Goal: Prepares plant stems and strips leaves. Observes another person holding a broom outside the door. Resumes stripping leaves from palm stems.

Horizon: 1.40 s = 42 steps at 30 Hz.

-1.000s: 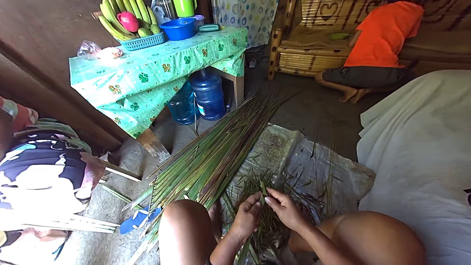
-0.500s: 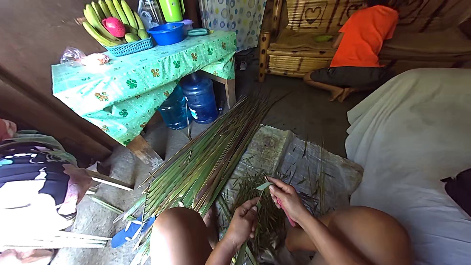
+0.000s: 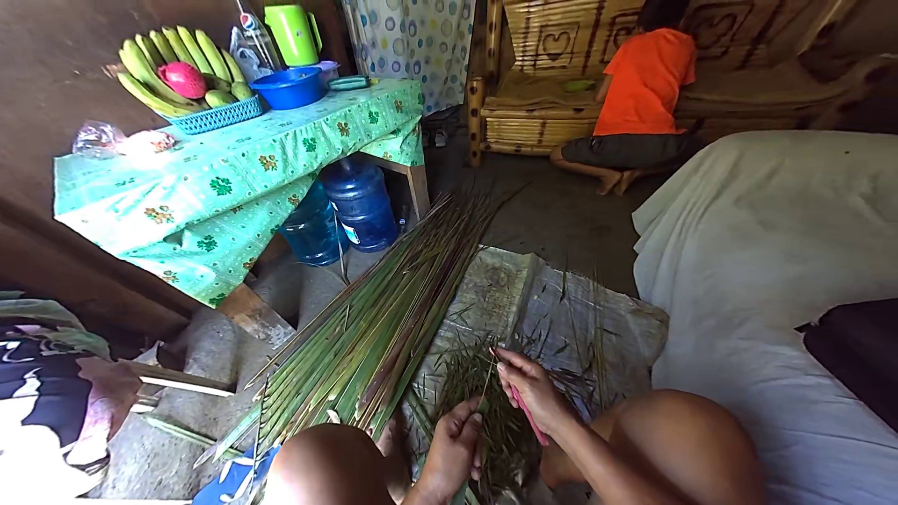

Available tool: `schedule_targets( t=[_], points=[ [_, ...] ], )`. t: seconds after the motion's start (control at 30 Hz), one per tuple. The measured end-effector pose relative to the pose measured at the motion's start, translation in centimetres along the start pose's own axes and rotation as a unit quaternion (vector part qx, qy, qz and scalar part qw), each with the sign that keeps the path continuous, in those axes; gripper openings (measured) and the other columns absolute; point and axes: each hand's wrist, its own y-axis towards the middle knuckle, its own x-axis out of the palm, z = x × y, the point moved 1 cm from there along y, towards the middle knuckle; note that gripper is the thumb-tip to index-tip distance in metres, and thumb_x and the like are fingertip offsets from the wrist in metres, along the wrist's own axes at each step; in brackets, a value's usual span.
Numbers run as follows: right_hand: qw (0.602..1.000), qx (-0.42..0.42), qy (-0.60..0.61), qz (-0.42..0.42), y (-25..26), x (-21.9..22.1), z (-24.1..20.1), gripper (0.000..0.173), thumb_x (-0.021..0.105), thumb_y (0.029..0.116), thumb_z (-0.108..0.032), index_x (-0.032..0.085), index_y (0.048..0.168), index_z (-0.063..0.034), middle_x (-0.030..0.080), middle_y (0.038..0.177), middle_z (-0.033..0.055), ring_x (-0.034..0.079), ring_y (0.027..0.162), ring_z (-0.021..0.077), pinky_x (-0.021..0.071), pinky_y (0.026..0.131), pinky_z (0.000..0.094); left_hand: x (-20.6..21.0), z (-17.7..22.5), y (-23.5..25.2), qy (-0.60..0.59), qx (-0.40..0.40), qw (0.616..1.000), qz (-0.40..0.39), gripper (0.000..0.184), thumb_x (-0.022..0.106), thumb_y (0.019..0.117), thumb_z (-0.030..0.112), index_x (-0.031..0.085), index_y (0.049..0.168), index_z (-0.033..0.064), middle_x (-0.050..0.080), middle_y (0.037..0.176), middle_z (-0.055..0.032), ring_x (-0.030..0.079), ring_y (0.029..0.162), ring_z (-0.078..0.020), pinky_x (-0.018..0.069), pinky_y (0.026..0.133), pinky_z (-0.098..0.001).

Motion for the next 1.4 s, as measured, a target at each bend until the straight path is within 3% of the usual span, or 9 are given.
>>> schedule_targets(
  t=[0.27, 0.57, 0.73, 0.87, 1.03, 1.13, 1.23, 1.33, 1.4],
  points=[
    [0.991, 0.035, 0.06, 0.119, 1.9, -2.0, -0.9, 0.034, 0.047, 0.1093, -0.013, 0.057, 0.14, -0.0031, 0.049, 0.069, 0.0004, 0.046, 0.049, 0.0076, 0.0385, 0.043, 0.0204, 0.5, -0.7, -0.5, 0.001, 0.0, 1.0, -0.006, 0.03, 0.037, 0.1076, 0.007, 0.057, 0.128, -0.0024, 0.054, 0.056, 0.0038, 0.054, 0.044, -0.0053, 0.0504, 0.046, -0.0214],
    [0.967, 0.132, -0.005, -0.216, -3.0, 0.0, -1.2, 0.036, 0.046, 0.1053, -0.019, 0.057, 0.139, -0.0078, 0.057, 0.074, -0.0031, 0.05, 0.053, 0.0052, 0.0424, 0.047, 0.02, -0.3, -0.7, 0.4, -0.01, -0.015, 1.0, 0.004, 0.023, 0.038, 0.1105, 0.012, 0.058, 0.108, 0.0009, 0.056, 0.057, 0.0003, 0.056, 0.046, -0.0076, 0.0515, 0.048, -0.0224],
    [0.979, 0.114, 0.011, -0.168, -1.4, -0.5, -1.3, 0.033, 0.044, 0.1077, -0.017, 0.06, 0.134, -0.0059, 0.055, 0.072, -0.003, 0.049, 0.052, 0.0055, 0.0418, 0.047, 0.0203, -0.5, -0.6, -0.4, 0.004, -0.024, 1.0, -0.01, 0.015, 0.044, 0.1082, 0.009, 0.057, 0.104, 0.0018, 0.061, 0.065, -0.0004, 0.062, 0.054, -0.0088, 0.0562, 0.054, -0.0237],
    [0.984, 0.069, -0.056, -0.156, -1.9, -0.6, -1.5, 0.026, 0.048, 0.1052, -0.015, 0.062, 0.125, -0.0027, 0.056, 0.071, -0.0029, 0.05, 0.053, 0.0047, 0.0427, 0.049, 0.0197, -0.5, -0.5, -0.6, -0.014, -0.046, 0.998, 0.031, 0.021, 0.041, 0.1097, 0.009, 0.059, 0.102, 0.0008, 0.057, 0.06, 0.0007, 0.057, 0.047, -0.0068, 0.0522, 0.048, -0.0212],
    [0.936, -0.058, -0.248, -0.242, -3.4, 0.9, -0.7, 0.032, 0.053, 0.103, -0.017, 0.066, 0.125, 0.0029, 0.068, 0.1, 0.0115, 0.061, 0.081, 0.0107, 0.0506, 0.076, 0.0284, -1.0, -0.7, 0.2, -0.068, -0.054, 0.995, 0.038, 0.027, 0.034, 0.1112, 0.013, 0.058, 0.102, 0.004, 0.047, 0.055, 0.0043, 0.045, 0.043, -0.0029, 0.0411, 0.042, -0.017],
    [0.925, -0.119, -0.291, -0.214, -2.7, 0.5, -0.4, 0.035, 0.055, 0.1032, -0.017, 0.066, 0.129, 0.0038, 0.071, 0.118, 0.0185, 0.068, 0.107, 0.0191, 0.0517, 0.099, 0.0348, -1.1, -0.6, 0.2, -0.091, -0.06, 0.994, 0.028, 0.029, 0.032, 0.112, 0.014, 0.056, 0.1, 0.005, 0.044, 0.054, 0.0056, 0.041, 0.041, -0.0017, 0.0384, 0.042, -0.0158],
    [0.921, -0.14, -0.333, -0.148, -1.6, -0.3, -0.3, 0.038, 0.055, 0.1038, -0.021, 0.066, 0.132, 0.002, 0.068, 0.127, 0.0196, 0.065, 0.12, 0.0251, 0.0478, 0.108, 0.0405, -0.9, -0.5, 0.0, -0.093, -0.065, 0.993, 0.015, 0.03, 0.032, 0.1116, 0.014, 0.057, 0.097, 0.0055, 0.043, 0.054, 0.0065, 0.039, 0.041, -0.0009, 0.0367, 0.041, -0.0152],
    [0.945, -0.121, -0.286, -0.099, -0.1, -1.4, -0.5, 0.038, 0.054, 0.1044, -0.018, 0.063, 0.137, 0.0005, 0.067, 0.132, 0.0172, 0.065, 0.12, 0.0189, 0.0484, 0.107, 0.035, -0.7, -0.7, -0.2, -0.096, -0.07, 0.993, 0.002, 0.03, 0.032, 0.1116, 0.014, 0.057, 0.097, 0.0059, 0.043, 0.053, 0.0066, 0.04, 0.041, -0.0008, 0.0364, 0.041, -0.0151],
    [0.965, -0.106, -0.236, -0.042, 0.5, -1.9, -0.6, 0.036, 0.052, 0.1042, -0.014, 0.063, 0.136, -0.0001, 0.07, 0.123, 0.0131, 0.067, 0.098, 0.0111, 0.0533, 0.089, 0.0281, -0.7, -0.7, -0.3, -0.094, -0.067, 0.993, -0.005, 0.03, 0.032, 0.1114, 0.014, 0.057, 0.097, 0.0062, 0.044, 0.054, 0.0067, 0.039, 0.041, -0.0003, 0.0362, 0.041, -0.0148]
  ],
)
